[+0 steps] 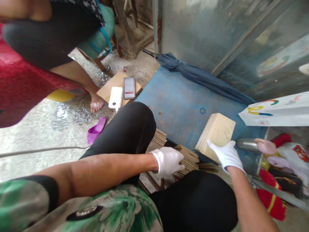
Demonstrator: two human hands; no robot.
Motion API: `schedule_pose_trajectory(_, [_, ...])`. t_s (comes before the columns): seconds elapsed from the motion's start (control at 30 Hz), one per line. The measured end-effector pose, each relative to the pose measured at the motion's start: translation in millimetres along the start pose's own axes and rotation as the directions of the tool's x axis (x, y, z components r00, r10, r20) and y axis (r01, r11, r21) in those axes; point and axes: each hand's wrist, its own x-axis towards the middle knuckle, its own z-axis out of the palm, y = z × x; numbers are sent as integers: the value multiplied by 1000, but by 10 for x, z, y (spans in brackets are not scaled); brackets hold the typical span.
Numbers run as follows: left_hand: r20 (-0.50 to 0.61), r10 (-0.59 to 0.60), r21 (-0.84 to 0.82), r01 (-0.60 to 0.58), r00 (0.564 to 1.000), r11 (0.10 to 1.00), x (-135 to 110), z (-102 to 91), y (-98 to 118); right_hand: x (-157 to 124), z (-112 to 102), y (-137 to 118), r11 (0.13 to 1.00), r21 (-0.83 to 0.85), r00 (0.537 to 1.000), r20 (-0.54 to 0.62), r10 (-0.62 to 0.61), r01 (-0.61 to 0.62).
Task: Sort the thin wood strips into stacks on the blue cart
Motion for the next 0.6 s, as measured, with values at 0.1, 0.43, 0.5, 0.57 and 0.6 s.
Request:
schedule_pose_trajectory(0.1, [28,3,-3,-3,1000,1000,-31,-40,32,191,37,-25,1000,-2,999,53,6,-6])
schedule_pose_trajectory(0.43, [43,60,14,-61,997,998,-46,-47,69,156,56,-268,989,-51,990,21,137,-136])
schedule_pose_trajectory(0.5, [42,51,15,-52,998,999,-48,-40,67,118,53,-294,989,-40,989,6,146,-146])
schedule_pose_trajectory(0.57, [38,47,17,-47,998,999,-45,-40,69,116,51,-299,988,-34,988,-7,153,-153])
schedule_pose_trajectory(0.6, [37,46,17,-46,998,999,-42,-41,72,125,52,-295,987,-34,987,-12,159,-159])
